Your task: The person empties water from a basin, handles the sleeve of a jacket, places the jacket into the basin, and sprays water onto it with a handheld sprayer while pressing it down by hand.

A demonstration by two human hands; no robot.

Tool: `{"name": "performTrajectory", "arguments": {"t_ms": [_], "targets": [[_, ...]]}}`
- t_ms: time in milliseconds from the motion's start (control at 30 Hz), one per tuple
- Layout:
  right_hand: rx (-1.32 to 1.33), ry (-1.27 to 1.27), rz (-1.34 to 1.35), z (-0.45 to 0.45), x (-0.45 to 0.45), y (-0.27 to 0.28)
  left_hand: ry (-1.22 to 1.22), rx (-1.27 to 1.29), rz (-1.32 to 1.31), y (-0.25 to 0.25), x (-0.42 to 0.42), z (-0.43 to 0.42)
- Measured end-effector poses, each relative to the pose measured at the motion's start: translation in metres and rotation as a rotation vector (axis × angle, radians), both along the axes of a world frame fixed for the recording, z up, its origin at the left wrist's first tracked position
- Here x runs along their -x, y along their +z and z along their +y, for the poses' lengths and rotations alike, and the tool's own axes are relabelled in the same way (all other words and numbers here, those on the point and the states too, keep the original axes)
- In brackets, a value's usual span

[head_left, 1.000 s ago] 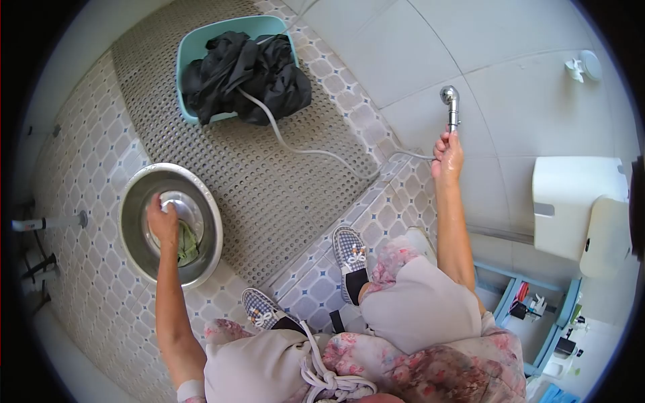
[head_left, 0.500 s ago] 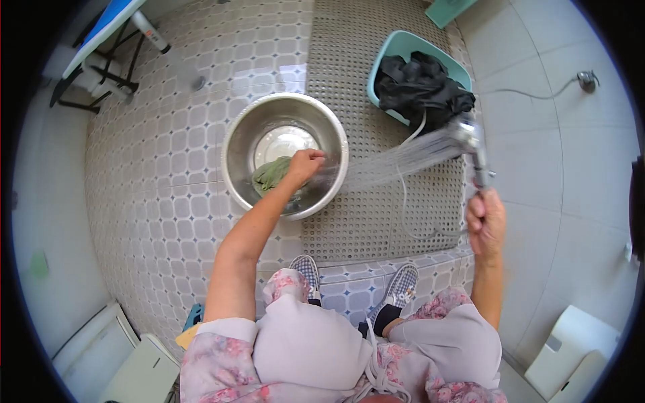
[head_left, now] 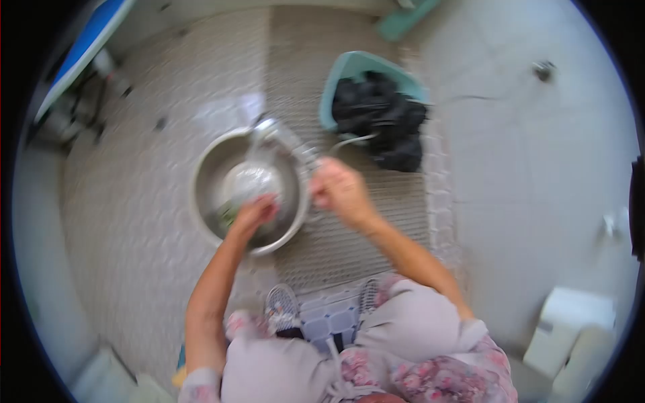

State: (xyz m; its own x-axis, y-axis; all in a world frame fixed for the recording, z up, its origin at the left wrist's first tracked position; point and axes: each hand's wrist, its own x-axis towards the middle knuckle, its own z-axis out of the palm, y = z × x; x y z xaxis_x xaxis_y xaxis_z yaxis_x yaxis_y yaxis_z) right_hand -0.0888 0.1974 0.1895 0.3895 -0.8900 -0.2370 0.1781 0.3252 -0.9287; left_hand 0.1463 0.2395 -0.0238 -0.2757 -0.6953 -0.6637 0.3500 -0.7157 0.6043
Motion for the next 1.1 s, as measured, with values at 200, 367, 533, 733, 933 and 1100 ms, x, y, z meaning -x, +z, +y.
{"name": "performTrajectory", "arguments": {"t_ms": [200,367,533,733,933,1100], "targets": [[-0.034,-0.015,0.17,0.024,0.003,-0.05,-0.003,0.022,0.106,0.062,0.007,0.0],[0.103,0.142,0.454,0.031,0.002,-0.059,0.062,0.112,0.494,0.117,0.035,0.006],[0.374,0.328,0.549,0.026,0.006,-0.06,0.13,0.125,0.201,0.107,0.049,-0.003],[0.811,-0.216,0.923,-0.079,0.132,0.047,0.386,0.029,0.201,0.114,0.029,-0.009],[0.685,-1.104,1.628,-0.21,0.376,0.203,0.415,0.022,0.126,0.104,0.007,-0.005],[0.539,-1.028,1.581,-0.264,0.44,0.26,0.444,0.016,0.065,0.102,0.003,-0.003]]}}
